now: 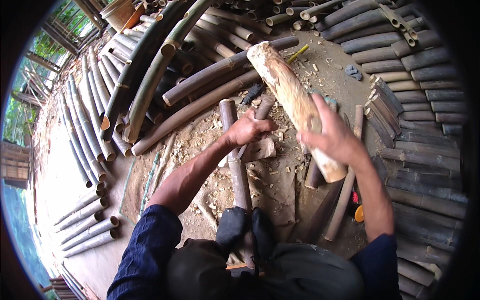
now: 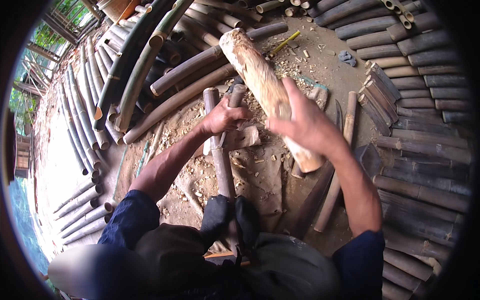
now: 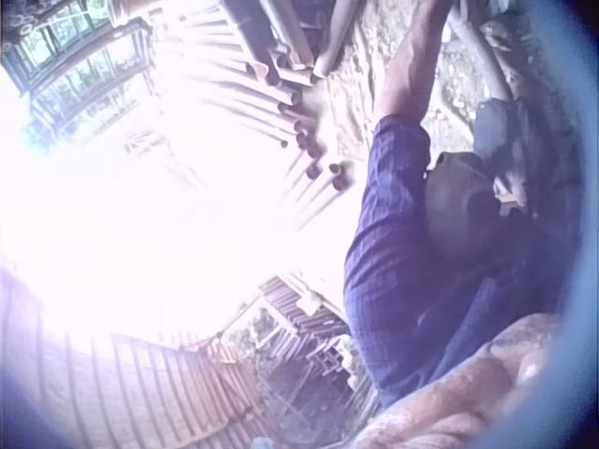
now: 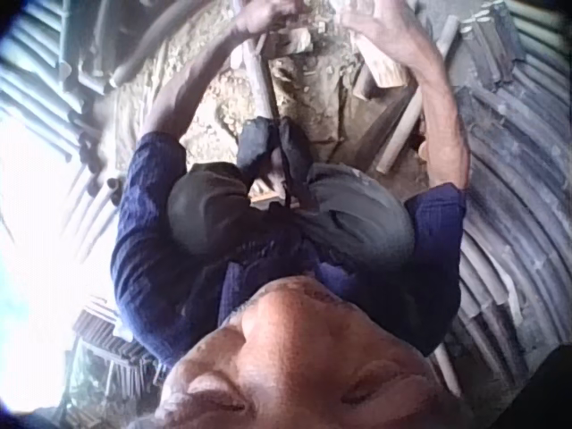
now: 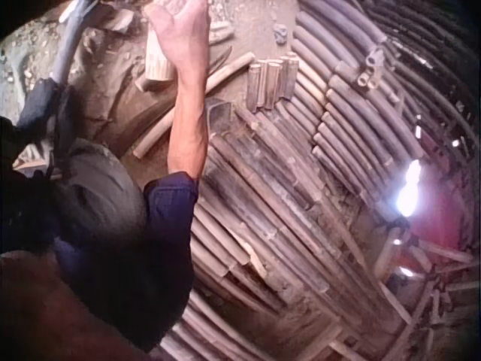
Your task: The person sits on the ground and uses a saw to cut a long bamboo pole in half lengthwise. They then use a wooden mallet and a metal chisel to split the bamboo further and remove the inner pith. Finally, they use a knife to scrape and clean the split edges of the bamboo.
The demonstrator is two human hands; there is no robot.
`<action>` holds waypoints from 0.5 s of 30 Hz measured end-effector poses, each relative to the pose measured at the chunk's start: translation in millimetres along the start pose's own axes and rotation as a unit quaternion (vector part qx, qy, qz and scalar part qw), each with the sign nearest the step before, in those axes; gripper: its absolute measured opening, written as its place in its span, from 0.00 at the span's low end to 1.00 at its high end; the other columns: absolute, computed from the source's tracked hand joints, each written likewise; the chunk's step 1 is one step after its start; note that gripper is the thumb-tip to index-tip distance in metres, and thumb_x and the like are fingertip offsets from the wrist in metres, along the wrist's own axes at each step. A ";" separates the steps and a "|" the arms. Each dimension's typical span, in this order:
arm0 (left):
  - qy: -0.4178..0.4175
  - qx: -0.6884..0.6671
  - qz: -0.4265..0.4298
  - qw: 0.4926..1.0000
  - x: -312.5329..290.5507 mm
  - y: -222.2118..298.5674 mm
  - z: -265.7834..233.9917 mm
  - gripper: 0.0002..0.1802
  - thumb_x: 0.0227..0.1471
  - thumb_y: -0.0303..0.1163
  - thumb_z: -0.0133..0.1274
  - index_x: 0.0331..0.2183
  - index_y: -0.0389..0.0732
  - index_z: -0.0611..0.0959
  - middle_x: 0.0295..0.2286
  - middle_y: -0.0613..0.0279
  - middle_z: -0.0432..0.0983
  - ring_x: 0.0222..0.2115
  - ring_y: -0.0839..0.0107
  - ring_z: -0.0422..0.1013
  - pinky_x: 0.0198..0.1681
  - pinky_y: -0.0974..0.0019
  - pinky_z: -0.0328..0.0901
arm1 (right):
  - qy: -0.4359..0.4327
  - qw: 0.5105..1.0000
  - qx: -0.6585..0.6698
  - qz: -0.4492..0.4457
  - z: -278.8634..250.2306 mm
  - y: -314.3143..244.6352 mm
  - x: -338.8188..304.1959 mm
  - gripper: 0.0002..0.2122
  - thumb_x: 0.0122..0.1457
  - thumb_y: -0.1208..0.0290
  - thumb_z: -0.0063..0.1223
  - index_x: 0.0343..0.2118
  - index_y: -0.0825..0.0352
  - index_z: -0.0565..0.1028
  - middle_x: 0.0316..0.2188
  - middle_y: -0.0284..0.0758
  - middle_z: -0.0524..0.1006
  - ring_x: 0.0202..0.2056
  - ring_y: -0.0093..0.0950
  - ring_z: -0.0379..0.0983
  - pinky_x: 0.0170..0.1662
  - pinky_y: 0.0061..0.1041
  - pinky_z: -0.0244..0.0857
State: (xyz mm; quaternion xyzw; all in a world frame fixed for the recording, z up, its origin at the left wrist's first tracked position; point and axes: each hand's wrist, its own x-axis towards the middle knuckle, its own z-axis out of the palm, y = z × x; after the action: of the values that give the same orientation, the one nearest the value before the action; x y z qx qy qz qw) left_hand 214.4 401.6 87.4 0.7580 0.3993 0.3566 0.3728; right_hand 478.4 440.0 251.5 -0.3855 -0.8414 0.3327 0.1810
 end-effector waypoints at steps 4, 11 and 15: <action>-0.004 -0.001 -0.071 0.997 -13.1 -2.1 -8.8 0.18 0.48 0.29 0.64 0.44 0.50 0.86 0.31 0.71 0.81 0.31 0.72 0.75 0.49 0.57 0.61 | -0.018 0.976 0.213 0.047 -49.5 -55.7 15.5 0.44 0.56 0.56 0.65 0.67 0.80 0.57 0.47 0.51 0.77 0.36 0.29 0.81 0.33 0.23 0.79; 0.009 -0.333 -0.225 0.916 11.6 19.3 3.1 0.09 0.57 0.35 0.59 0.30 0.41 0.86 0.18 0.71 0.69 0.14 0.82 0.63 0.15 0.72 0.53 | 0.068 0.997 0.028 -0.034 -18.1 -10.7 18.1 0.40 0.58 0.60 0.65 0.67 0.77 0.59 0.56 0.54 0.73 0.49 0.36 0.78 0.46 0.27 0.78; -0.008 -0.338 -0.270 0.902 6.2 7.3 -9.8 0.09 0.60 0.34 0.56 0.35 0.42 0.87 0.18 0.72 0.67 0.17 0.82 0.65 0.15 0.72 0.56 | -0.113 0.984 0.062 0.120 -38.8 -35.6 30.9 0.51 0.47 0.63 0.72 0.68 0.83 0.54 0.60 0.64 0.68 0.41 0.36 0.81 0.36 0.25 0.78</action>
State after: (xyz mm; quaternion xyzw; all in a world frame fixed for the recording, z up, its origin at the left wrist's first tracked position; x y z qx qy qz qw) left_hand 211.3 406.8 99.7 0.4523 0.4408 0.3504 0.6917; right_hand 461.7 462.9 305.5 -0.4318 -0.7820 0.4446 0.0668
